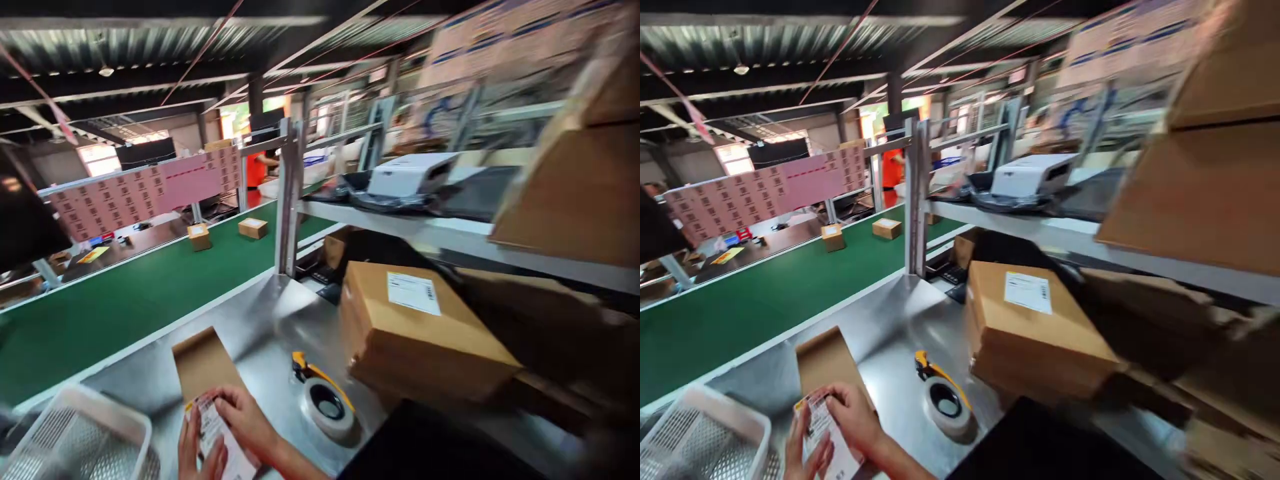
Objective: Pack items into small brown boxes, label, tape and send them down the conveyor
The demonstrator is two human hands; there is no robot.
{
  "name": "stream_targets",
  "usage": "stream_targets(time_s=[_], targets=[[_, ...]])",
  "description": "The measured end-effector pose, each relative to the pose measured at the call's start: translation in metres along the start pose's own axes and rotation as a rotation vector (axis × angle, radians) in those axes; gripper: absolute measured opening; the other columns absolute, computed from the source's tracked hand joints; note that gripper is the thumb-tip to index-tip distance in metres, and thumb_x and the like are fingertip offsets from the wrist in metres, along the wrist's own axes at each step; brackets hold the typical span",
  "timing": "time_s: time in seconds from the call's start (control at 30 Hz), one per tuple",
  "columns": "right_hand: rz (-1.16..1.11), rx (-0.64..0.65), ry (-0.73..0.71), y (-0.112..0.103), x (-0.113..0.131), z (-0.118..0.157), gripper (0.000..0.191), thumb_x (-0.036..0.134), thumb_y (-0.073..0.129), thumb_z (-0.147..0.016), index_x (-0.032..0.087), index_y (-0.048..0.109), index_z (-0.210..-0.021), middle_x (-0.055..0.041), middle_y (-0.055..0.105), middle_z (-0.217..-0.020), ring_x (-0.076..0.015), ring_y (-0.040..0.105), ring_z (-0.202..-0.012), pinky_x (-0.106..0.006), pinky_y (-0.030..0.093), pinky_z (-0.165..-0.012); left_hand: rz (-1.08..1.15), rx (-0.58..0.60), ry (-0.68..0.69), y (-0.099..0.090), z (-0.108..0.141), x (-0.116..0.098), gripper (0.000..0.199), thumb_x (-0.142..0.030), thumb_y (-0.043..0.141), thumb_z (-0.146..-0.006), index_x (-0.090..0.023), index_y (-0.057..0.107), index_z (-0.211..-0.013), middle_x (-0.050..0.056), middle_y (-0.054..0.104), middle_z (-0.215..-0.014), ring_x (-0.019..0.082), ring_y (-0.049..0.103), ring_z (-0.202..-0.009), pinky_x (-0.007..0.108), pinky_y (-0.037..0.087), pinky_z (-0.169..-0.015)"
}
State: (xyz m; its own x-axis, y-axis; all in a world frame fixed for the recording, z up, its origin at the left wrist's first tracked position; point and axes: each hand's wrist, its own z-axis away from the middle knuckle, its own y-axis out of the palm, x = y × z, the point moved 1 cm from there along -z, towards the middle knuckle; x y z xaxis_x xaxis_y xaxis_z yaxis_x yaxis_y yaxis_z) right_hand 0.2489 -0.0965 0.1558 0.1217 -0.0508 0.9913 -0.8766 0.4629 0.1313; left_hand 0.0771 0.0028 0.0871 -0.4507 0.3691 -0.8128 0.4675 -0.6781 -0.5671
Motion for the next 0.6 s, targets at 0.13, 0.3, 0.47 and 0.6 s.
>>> stream_targets(time_s=[0.13,0.3,0.47,0.6], targets=[[0.204,0.179,-0.005,-0.006,0.017,0.009,0.035,0.04,0.054,-0.087,0.019,0.081,-0.098,-0.0077,0.08,-0.101,-0.0259,0.073,-0.096,-0.039,0.056,-0.089,0.2,-0.297,0.034,-0.011,0.02,-0.026,0.088,-0.062,0.071,-0.08,-0.022,0.048,-0.156,0.011,0.024,-0.174,0.037,0.027,-0.159,0.046,0.039,-0.126],[0.251,0.231,-0.017,-0.003,0.013,0.012,0.036,0.04,0.056,-0.089,0.017,0.078,-0.106,-0.0092,0.079,-0.102,-0.0256,0.074,-0.096,-0.037,0.056,-0.086,0.627,-0.329,-0.14,-0.013,0.004,-0.06,0.061,-0.07,0.08,-0.068,-0.015,0.077,-0.094,0.018,0.076,-0.093,0.033,0.071,-0.088,0.041,0.059,-0.08],[0.296,0.161,-0.027,-0.001,0.01,0.006,0.039,0.042,0.057,-0.09,0.016,0.066,-0.117,-0.0085,0.077,-0.097,-0.0235,0.073,-0.085,-0.035,0.055,-0.076,0.729,-0.309,-0.101,-0.016,0.01,-0.069,0.046,-0.057,0.084,-0.07,-0.016,0.078,-0.09,0.011,0.078,-0.088,0.024,0.069,-0.081,0.032,0.055,-0.075],[0.482,0.272,-0.144,-0.001,0.011,0.007,0.029,0.042,0.05,-0.097,0.02,0.067,-0.089,-0.0061,0.074,-0.084,-0.0221,0.07,-0.078,-0.033,0.051,-0.071,0.675,-0.315,-0.071,-0.013,0.017,-0.077,0.03,-0.043,0.076,-0.079,-0.014,0.079,-0.086,0.008,0.078,-0.082,0.019,0.067,-0.077,0.029,0.05,-0.072]])
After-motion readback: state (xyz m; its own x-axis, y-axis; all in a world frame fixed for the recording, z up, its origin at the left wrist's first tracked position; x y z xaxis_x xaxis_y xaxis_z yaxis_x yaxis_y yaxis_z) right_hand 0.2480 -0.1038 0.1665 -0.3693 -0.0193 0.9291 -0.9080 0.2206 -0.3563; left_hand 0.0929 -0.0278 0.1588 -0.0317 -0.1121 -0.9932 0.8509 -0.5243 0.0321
